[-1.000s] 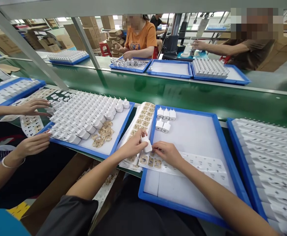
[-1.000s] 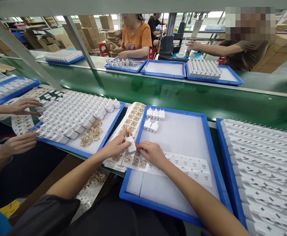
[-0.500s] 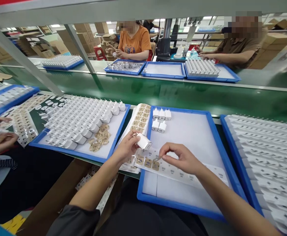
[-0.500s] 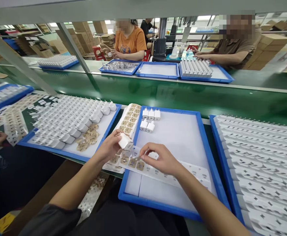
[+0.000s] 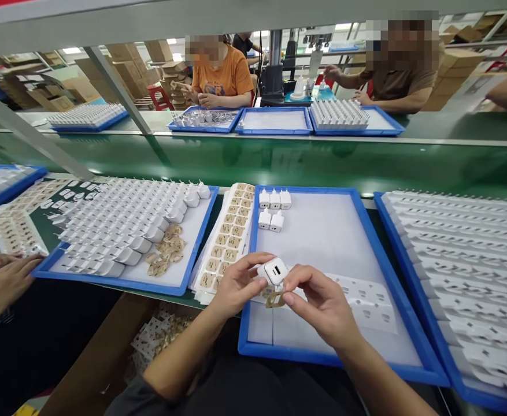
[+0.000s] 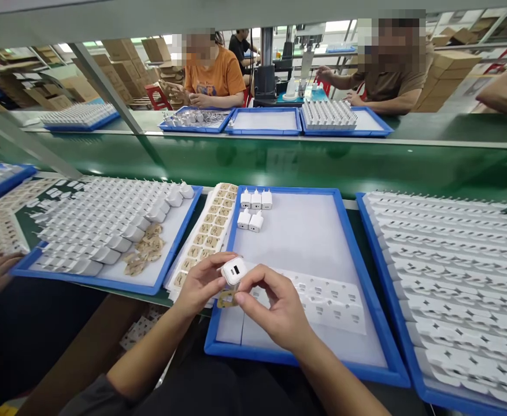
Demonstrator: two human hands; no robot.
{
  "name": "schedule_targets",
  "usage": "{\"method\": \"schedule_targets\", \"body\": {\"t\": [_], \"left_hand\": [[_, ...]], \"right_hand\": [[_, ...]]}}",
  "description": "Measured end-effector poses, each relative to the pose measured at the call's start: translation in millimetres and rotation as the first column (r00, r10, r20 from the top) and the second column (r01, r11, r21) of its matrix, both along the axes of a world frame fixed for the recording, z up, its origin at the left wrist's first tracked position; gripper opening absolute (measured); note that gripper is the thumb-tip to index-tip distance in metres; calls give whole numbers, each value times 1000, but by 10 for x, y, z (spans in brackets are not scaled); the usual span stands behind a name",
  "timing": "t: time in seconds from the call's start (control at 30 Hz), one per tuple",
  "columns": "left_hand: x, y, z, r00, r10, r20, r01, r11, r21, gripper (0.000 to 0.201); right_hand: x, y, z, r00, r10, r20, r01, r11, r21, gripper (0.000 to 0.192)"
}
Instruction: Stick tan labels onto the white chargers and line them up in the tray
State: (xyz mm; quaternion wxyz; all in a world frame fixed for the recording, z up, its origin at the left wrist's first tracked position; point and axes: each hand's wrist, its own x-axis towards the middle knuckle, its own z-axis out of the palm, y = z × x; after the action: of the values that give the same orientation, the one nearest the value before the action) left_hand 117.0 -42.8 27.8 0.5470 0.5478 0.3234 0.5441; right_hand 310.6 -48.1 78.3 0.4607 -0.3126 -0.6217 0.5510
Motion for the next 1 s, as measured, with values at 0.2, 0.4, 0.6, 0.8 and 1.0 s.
{"method": "schedule_targets", "body": {"t": [0.2, 0.4, 0.6, 0.8, 1.0], "left_hand": [[-51, -48, -39, 946, 131, -298, -74, 978, 195, 48], [-39, -27, 50, 932, 116, -344, 3, 946, 325, 48], [-44, -5, 144, 913, 112, -393, 44, 929, 367, 49], [-66, -3, 155, 911, 93, -402, 68, 927, 370, 51], [-74, -16, 160, 910, 89, -406, 67, 933, 355, 51]], "right_hand": [[-2, -18, -19, 998, 65, 10, -64, 995, -74, 10], [63, 62, 29, 995, -71, 68, 78, 990, -113, 13], [71, 81, 43, 994, -68, 90, 78, 991, -108, 14], [76, 92, 42, 996, -38, 83, 48, 991, -127, 11], [60, 72, 48, 992, -46, 116, 59, 992, -115, 10]]}}
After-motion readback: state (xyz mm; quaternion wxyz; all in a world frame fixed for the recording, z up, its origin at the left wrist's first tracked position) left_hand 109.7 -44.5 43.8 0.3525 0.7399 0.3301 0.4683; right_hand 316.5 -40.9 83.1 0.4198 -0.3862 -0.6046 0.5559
